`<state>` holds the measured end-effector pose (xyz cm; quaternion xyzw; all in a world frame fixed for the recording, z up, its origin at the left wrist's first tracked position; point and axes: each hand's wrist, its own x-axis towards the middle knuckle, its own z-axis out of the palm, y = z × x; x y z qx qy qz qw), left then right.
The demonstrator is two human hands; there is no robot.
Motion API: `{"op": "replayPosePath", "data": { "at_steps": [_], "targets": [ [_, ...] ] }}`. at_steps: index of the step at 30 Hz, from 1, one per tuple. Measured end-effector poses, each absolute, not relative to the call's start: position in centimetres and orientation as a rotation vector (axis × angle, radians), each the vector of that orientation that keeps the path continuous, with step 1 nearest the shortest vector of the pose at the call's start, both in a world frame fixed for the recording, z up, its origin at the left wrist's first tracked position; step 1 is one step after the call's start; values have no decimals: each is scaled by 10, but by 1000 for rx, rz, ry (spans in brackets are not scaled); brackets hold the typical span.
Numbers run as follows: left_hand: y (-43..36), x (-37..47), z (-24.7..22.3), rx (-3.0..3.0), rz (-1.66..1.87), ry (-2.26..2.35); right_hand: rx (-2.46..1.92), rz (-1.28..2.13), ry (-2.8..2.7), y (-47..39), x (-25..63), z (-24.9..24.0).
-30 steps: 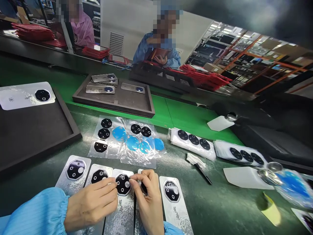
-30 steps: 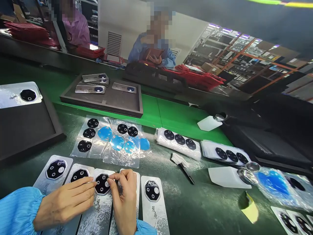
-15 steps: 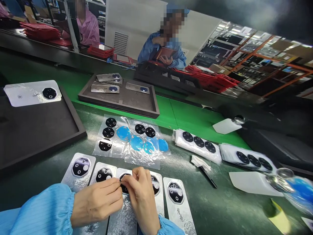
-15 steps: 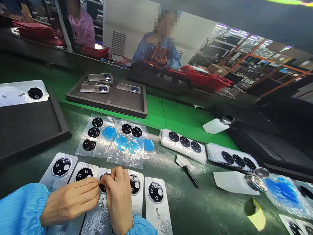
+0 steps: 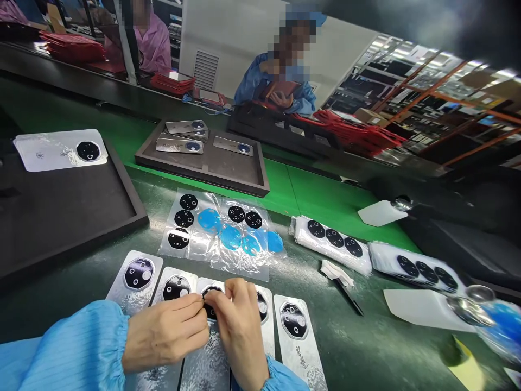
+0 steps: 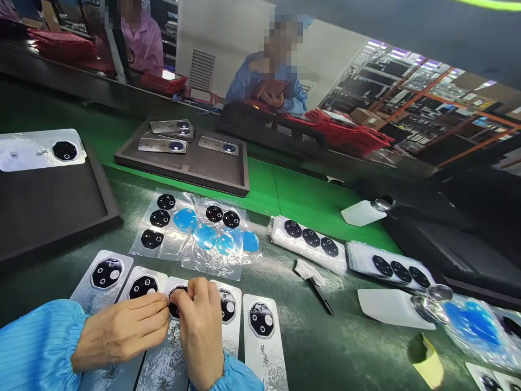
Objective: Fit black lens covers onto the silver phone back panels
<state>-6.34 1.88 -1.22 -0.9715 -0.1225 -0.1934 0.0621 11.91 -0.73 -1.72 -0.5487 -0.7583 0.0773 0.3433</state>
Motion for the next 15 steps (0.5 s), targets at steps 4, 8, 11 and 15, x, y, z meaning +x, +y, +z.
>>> {"op": "replayPosePath", "data": {
  "at_steps": [4, 8, 11, 15],
  "targets": [
    [19, -63, -10, -2944, -579, -370, -1420, 227, -1978, -6, 120, -17],
    [19, -63, -9, -2933, -580, -362, -1439, 191, -1989, -6, 120, -17],
    [19, -63, -9, -2936, -578, -369, -1440, 215, -2001, -7, 120, -17],
    [20, -63, -8, -2938, -574, -372, -1455, 212, -1973, -8, 119, -17]
  ]
}}
